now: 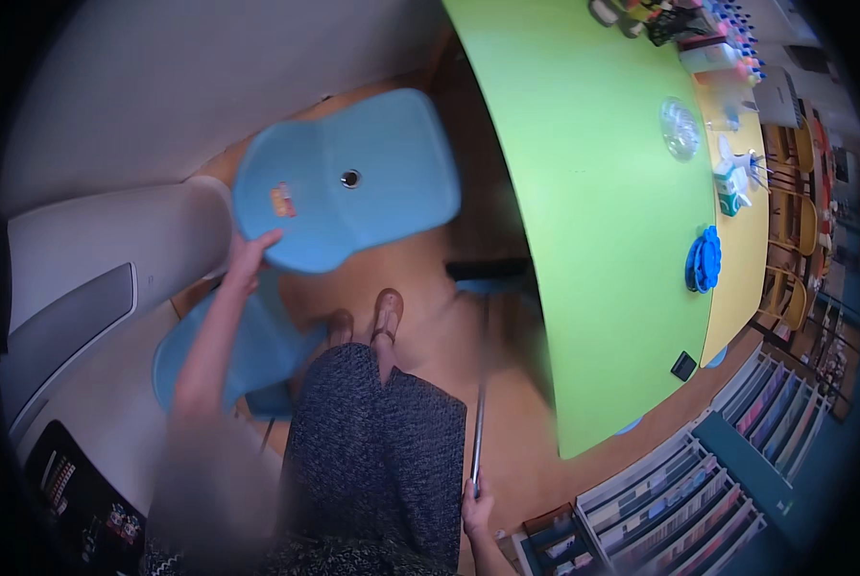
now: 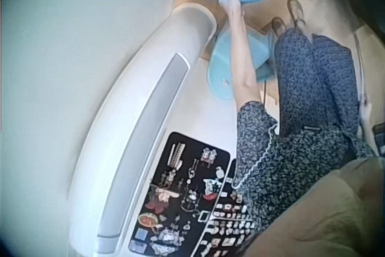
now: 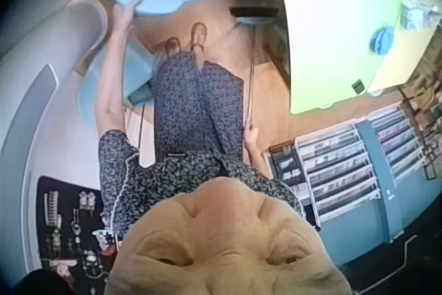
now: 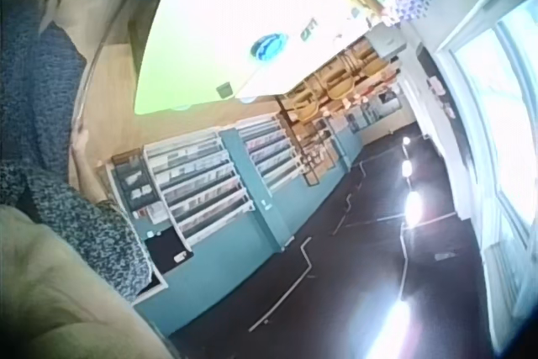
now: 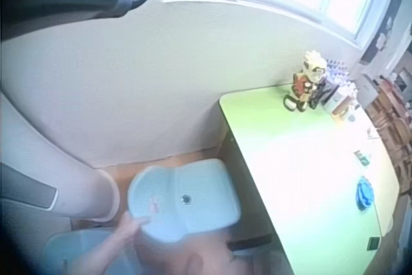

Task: The person sweeps a wooden floor in a room using a broom and dustpan. They move several small blue and yellow chairs to clean underneath them and then return the chairs to their original positions. The person sweeps debris into the dustpan and continues cleaning the floor around the furniture.

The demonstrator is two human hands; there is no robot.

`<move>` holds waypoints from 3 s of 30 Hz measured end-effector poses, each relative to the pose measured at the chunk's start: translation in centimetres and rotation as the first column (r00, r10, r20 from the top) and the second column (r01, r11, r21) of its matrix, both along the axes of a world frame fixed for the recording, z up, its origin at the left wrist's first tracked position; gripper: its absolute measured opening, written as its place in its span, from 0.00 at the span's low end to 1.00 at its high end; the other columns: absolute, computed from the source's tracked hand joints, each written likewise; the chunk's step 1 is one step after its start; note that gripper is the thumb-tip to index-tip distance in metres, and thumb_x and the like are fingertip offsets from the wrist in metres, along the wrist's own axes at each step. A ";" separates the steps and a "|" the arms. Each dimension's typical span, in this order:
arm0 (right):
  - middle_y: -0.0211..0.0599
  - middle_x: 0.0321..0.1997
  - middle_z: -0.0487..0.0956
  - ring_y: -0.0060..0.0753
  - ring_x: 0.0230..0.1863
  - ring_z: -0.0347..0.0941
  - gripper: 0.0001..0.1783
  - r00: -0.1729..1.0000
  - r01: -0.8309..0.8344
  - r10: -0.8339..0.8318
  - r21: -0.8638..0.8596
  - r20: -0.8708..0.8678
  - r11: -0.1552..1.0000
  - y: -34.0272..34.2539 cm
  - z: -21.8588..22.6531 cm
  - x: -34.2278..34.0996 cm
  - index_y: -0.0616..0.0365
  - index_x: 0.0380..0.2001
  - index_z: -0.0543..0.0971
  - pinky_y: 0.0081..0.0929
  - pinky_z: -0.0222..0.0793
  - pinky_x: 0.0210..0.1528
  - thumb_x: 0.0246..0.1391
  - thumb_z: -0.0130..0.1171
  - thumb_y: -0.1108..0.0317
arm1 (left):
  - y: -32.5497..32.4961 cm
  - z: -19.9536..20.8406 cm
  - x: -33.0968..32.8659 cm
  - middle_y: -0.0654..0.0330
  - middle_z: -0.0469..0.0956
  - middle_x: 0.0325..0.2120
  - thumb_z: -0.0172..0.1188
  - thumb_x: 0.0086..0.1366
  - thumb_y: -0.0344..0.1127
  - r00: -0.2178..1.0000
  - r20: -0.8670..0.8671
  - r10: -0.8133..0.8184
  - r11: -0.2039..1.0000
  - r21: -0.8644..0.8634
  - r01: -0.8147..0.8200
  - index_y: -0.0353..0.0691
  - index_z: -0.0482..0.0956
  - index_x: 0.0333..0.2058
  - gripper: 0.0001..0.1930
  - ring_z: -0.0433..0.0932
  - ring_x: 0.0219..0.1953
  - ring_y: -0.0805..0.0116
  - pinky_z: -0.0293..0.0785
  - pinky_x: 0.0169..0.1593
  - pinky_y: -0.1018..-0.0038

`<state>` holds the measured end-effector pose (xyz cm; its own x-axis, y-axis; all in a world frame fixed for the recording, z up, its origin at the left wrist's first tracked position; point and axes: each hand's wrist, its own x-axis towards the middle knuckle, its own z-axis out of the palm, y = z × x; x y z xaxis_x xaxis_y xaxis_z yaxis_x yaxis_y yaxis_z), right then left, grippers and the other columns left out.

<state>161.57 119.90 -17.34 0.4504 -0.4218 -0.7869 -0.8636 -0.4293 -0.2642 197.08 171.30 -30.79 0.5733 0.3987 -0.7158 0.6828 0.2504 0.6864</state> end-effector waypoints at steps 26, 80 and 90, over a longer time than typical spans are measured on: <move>0.30 0.16 0.66 0.21 0.12 0.59 0.16 0.901 0.177 -0.270 0.281 0.340 0.943 8.3 -32.6 52.7 0.46 0.52 0.64 0.20 0.57 0.13 0.64 0.44 0.57 | 11.3 -8.2 -6.7 0.50 0.74 0.45 0.62 0.55 0.25 0.745 0.367 0.557 0.606 0.434 -0.667 0.27 0.70 0.50 0.22 0.77 0.42 0.61 0.75 0.47 0.70; 0.30 0.09 0.63 0.25 0.06 0.59 0.22 0.866 0.465 -0.482 0.140 0.133 0.874 11.4 -21.3 18.3 0.45 0.61 0.58 0.25 0.57 0.07 0.65 0.40 0.59 | 12.0 -7.5 -7.2 0.52 0.76 0.43 0.61 0.58 0.31 0.866 0.294 0.405 0.576 0.653 -0.491 0.28 0.73 0.46 0.18 0.76 0.39 0.63 0.74 0.44 0.69; 0.27 0.14 0.63 0.21 0.11 0.59 0.26 0.860 0.477 -0.441 0.101 -0.257 0.873 16.6 2.5 5.6 0.42 0.66 0.55 0.20 0.57 0.11 0.65 0.40 0.60 | 12.8 -8.8 -8.0 0.49 0.79 0.38 0.64 0.55 0.33 0.955 0.178 0.239 0.495 0.823 -0.277 0.26 0.74 0.43 0.19 0.77 0.37 0.60 0.71 0.44 0.67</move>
